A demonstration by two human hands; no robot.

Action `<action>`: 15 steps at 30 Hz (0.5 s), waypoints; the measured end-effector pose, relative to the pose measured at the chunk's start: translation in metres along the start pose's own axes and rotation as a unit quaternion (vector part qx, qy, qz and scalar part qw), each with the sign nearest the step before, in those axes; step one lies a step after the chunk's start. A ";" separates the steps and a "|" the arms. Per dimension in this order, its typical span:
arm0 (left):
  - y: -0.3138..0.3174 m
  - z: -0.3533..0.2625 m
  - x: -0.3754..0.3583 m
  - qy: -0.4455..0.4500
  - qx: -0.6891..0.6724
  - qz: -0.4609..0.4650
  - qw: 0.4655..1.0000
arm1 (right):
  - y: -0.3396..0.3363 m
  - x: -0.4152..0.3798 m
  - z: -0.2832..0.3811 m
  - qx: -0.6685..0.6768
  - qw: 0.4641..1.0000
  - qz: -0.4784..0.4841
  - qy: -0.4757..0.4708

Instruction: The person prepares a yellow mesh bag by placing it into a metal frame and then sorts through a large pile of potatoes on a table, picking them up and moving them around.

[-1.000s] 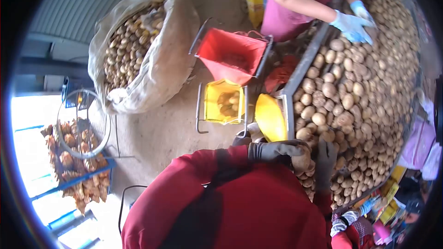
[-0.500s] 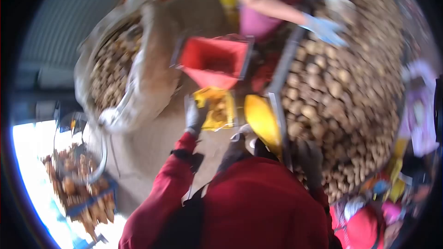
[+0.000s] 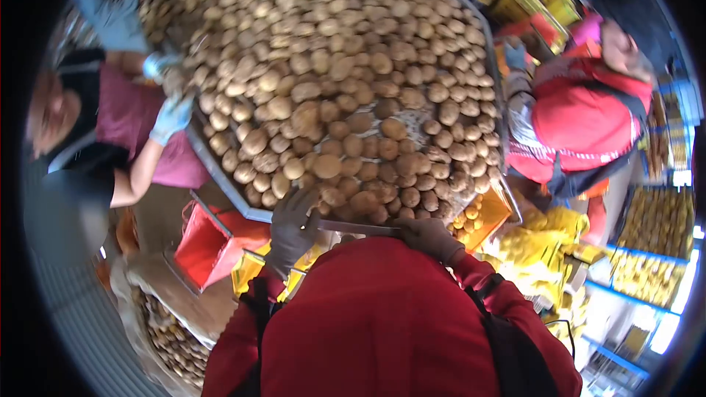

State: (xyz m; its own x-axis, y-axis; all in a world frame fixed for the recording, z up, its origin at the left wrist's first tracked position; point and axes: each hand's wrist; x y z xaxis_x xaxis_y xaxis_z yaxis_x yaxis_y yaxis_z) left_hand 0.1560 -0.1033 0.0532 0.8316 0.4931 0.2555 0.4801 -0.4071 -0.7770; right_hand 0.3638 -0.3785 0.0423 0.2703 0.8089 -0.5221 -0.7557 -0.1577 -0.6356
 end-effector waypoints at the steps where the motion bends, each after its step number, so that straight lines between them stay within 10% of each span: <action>1: 0.010 -0.017 0.020 0.013 0.035 0.060 0.997 | -0.001 -0.006 -0.007 0.017 1.000 -0.003 0.021; 8: 0.085 -0.013 0.083 0.275 0.165 0.276 0.906 | 0.013 -0.027 -0.039 0.101 0.983 -0.110 0.105; 15: 0.127 -0.010 0.149 0.215 0.278 0.187 0.917 | 0.012 -0.013 -0.047 0.090 0.979 -0.179 0.048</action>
State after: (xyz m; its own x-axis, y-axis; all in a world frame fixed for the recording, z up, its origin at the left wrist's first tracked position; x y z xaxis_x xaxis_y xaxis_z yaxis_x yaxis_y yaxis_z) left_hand 0.3435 -0.0894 -0.0018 0.9997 0.0017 0.0225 0.0225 0.0282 -0.9993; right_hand 0.3793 -0.4174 0.0147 0.5845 0.7363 -0.3409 -0.6930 0.2345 -0.6817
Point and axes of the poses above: each hand's wrist, its own x-axis towards the middle knuckle, its own y-axis out of the palm, z = x × y, and after that the axes turned 4 degrees about -y, right-handed
